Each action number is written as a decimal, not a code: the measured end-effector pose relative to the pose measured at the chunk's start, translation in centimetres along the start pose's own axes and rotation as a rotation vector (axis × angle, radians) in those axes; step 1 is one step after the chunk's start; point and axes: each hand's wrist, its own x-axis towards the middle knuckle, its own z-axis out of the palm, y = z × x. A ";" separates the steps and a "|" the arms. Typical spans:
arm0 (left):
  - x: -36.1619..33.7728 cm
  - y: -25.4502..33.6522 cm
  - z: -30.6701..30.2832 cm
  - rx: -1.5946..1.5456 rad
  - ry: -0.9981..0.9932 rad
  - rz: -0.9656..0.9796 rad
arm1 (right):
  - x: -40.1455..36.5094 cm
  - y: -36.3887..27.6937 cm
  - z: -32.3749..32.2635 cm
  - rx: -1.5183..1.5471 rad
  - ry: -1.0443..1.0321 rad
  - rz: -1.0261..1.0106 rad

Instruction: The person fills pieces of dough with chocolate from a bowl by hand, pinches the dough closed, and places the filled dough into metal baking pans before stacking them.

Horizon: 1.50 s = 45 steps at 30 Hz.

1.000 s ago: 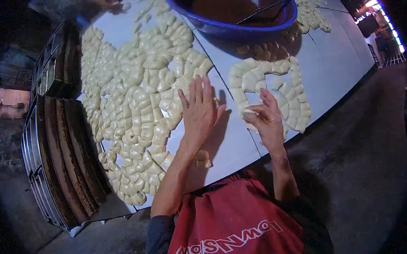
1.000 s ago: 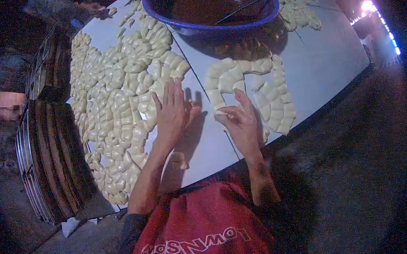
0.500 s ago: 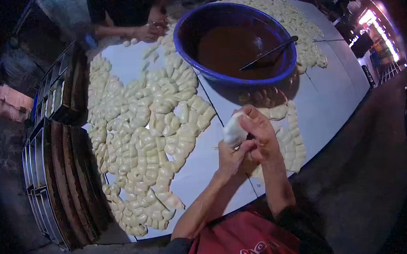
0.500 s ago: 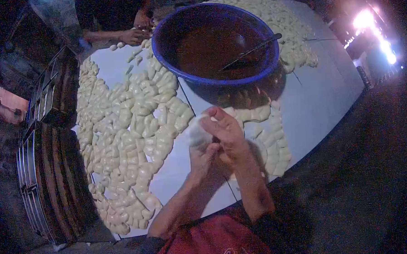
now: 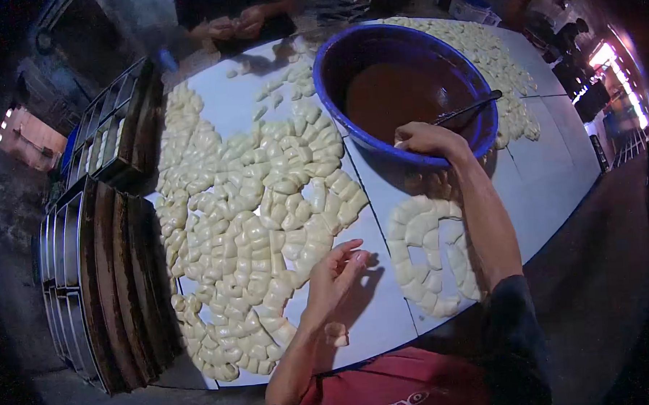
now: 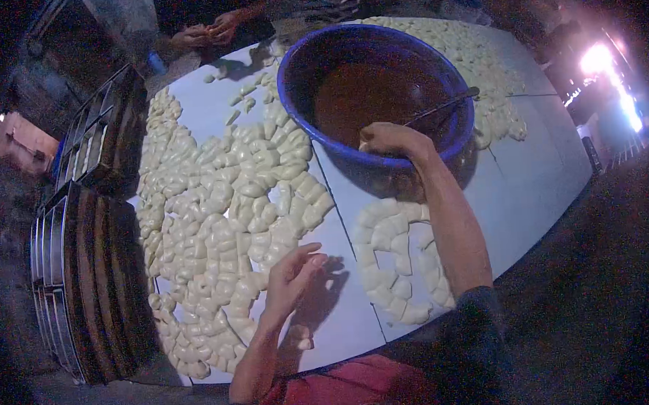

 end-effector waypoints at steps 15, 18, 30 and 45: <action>2.0 3.2 4.7 -0.613 0.015 -0.031 | -9.3 -10.1 8.4 1.635 0.261 -0.359; 1.1 1.8 3.5 -0.799 0.046 -0.033 | -11.1 -12.3 13.4 1.701 0.280 -0.244; -3.2 -3.3 -2.1 -0.353 0.283 0.104 | -13.8 -16.8 22.9 0.396 0.710 -0.276; -2.6 -1.5 -4.2 -0.650 0.213 -0.091 | -13.2 -16.8 22.5 1.129 0.419 -0.135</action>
